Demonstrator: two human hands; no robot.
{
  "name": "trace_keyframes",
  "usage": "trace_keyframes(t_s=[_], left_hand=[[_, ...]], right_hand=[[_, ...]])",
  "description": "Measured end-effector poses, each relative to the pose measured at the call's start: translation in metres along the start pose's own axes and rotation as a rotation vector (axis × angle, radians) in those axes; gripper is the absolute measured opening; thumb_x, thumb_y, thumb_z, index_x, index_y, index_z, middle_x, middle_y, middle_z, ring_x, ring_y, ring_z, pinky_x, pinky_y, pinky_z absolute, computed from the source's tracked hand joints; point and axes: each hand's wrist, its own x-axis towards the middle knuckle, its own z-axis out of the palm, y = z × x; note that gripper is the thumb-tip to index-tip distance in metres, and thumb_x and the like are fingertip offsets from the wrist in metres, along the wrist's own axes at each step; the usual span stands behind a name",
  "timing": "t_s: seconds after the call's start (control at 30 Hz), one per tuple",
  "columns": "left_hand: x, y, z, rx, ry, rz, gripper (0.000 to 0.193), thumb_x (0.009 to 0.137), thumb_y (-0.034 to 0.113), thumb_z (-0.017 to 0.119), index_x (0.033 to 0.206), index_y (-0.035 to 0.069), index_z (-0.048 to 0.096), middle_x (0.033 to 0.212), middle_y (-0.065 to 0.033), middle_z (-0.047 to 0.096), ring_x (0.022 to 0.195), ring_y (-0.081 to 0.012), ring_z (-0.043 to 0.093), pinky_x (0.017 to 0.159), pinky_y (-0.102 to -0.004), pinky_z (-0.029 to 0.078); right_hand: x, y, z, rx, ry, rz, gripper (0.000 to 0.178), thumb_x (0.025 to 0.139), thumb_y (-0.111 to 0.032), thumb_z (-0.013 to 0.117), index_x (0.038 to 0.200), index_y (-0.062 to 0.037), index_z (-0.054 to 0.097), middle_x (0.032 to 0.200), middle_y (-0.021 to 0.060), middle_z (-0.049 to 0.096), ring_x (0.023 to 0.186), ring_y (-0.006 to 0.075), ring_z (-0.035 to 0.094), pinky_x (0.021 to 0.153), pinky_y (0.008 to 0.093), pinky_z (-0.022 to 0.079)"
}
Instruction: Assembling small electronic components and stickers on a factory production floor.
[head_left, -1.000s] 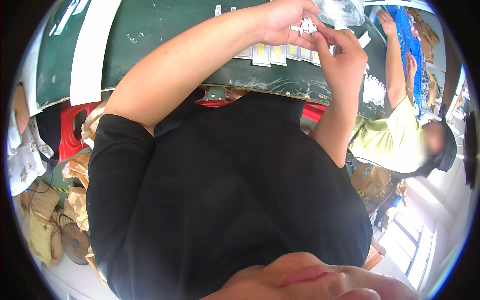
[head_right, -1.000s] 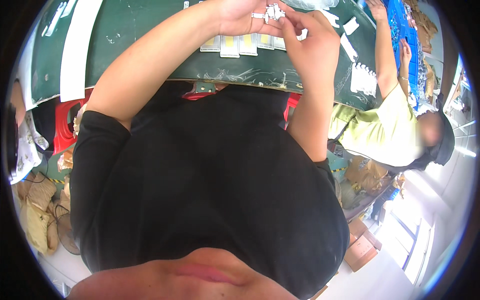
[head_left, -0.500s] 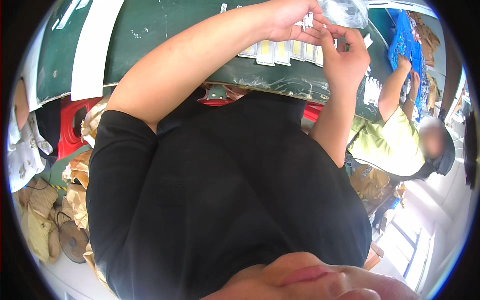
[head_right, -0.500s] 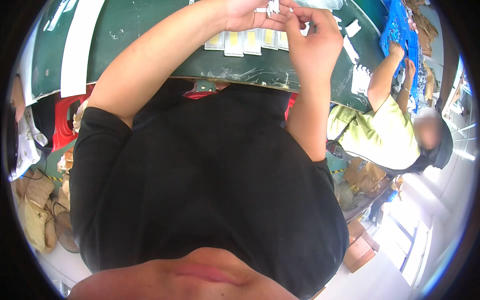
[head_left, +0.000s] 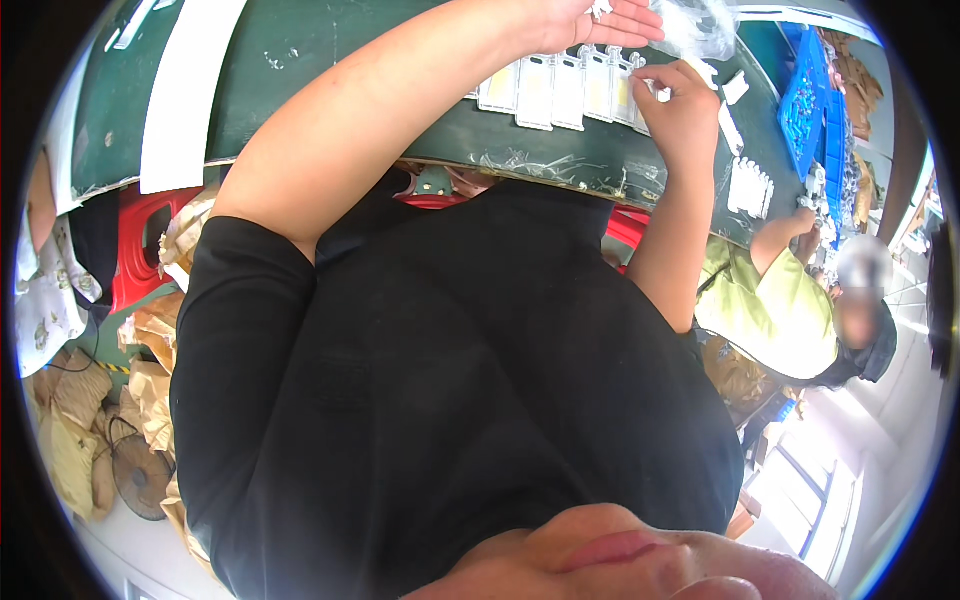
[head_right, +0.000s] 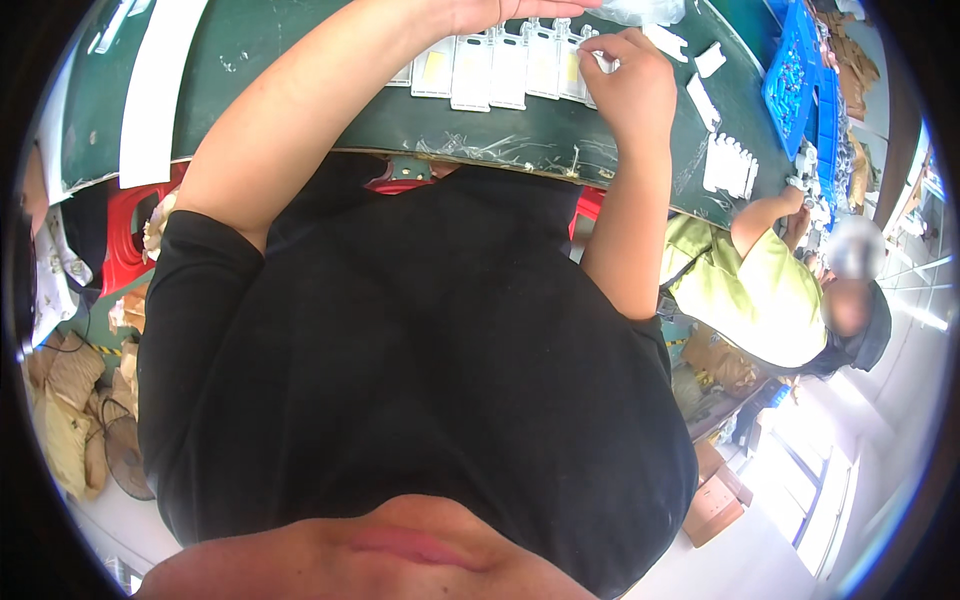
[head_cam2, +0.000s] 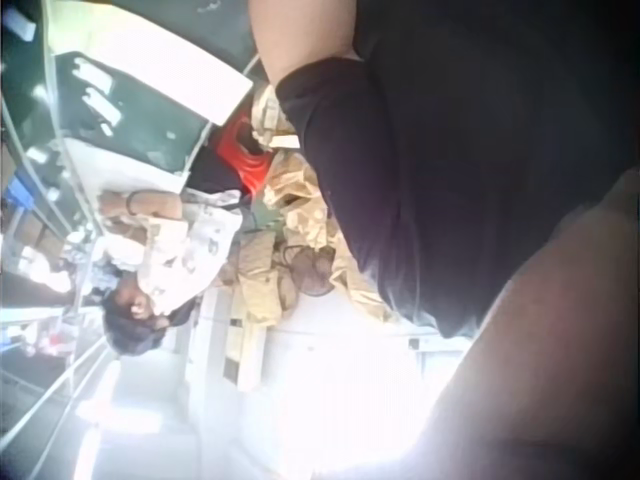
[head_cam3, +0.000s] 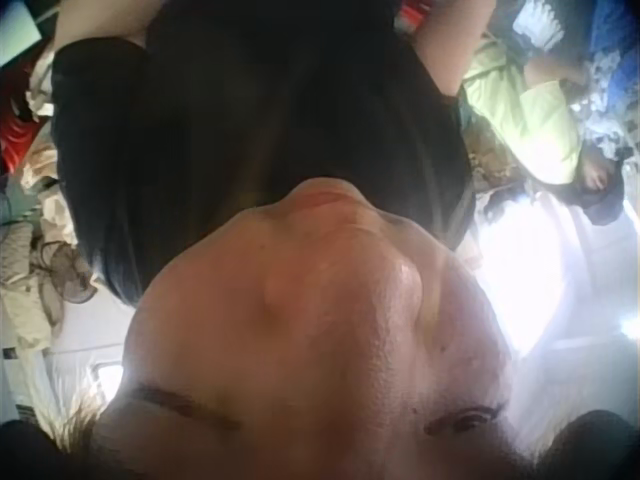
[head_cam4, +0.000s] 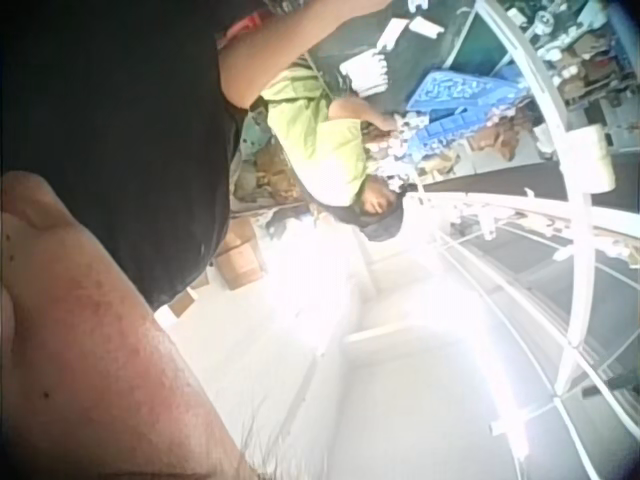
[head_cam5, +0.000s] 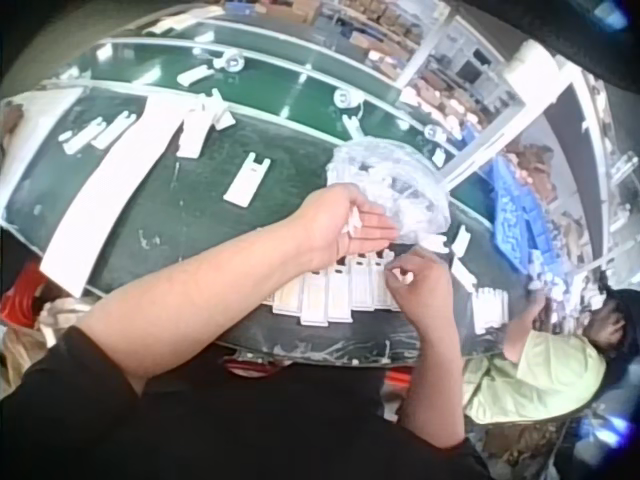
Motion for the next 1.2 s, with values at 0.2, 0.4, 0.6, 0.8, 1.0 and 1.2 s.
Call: trace_keyframes(t_s=[0.2,0.4,0.6,0.8,1.0,1.2], left_hand=[[-0.009,-0.001,0.012,-0.036,0.001,-0.022,0.036,0.095,0.016,0.043,0.115,-0.01,0.06,0.115,-0.0264,0.07,0.108,-0.0385,0.071,0.098,-0.0473,0.057],[-0.016,0.0,0.017,-0.04,0.018,-0.022,0.032,0.095,0.015,0.046,0.111,-0.009,0.059,0.11,-0.0259,0.07,0.105,-0.0384,0.072,0.095,-0.0484,0.059],[-0.02,0.004,0.018,-0.053,-0.011,-0.016,0.031,0.095,0.015,0.046,0.11,-0.008,0.06,0.106,-0.0243,0.07,0.101,-0.0372,0.072,0.093,-0.0486,0.06],[-0.02,0.004,0.017,-0.043,-0.016,0.005,0.03,0.095,0.015,0.047,0.11,-0.008,0.06,0.107,-0.0238,0.07,0.101,-0.0366,0.072,0.092,-0.0483,0.06],[-0.02,0.002,0.02,-0.055,-0.004,-0.032,0.028,0.094,0.016,0.049,0.106,-0.006,0.06,0.109,-0.0246,0.07,0.104,-0.0371,0.071,0.095,-0.0482,0.059],[-0.018,-0.004,0.018,-0.041,-0.036,-0.089,0.027,0.092,0.019,0.051,0.104,-0.004,0.06,0.111,-0.0252,0.069,0.107,-0.0378,0.07,0.098,-0.0486,0.057]], right_hand=[[-0.001,0.006,0.015,-0.101,0.009,0.057,0.012,0.082,-0.024,0.076,0.091,-0.019,0.081,0.075,0.0027,0.068,0.067,0.0246,0.065,0.063,0.0373,0.053],[-0.001,0.006,0.018,-0.098,0.001,0.09,0.016,0.082,-0.026,0.076,0.095,-0.0181,0.082,0.073,0.0053,0.07,0.067,0.0267,0.068,0.063,0.0385,0.054],[-0.003,0.001,0.014,-0.133,-0.079,0.129,0.019,0.085,-0.028,0.072,0.099,-0.0193,0.082,0.077,0.0066,0.073,0.071,0.0278,0.071,0.067,0.039,0.056],[-0.003,-0.006,0.011,-0.12,-0.106,0.158,0.019,0.086,-0.027,0.071,0.098,-0.0185,0.082,0.076,0.007,0.073,0.07,0.028,0.071,0.066,0.0397,0.056],[-0.005,0.0,0.014,-0.074,-0.048,0.108,0.019,0.086,-0.026,0.071,0.098,-0.0171,0.082,0.074,0.0082,0.071,0.068,0.0288,0.069,0.065,0.0397,0.055],[-0.012,-0.016,-0.006,-0.079,-0.086,0.145,0.016,0.086,-0.022,0.074,0.097,-0.0115,0.079,0.068,0.0067,0.067,0.062,0.0238,0.066,0.06,0.0359,0.051]])
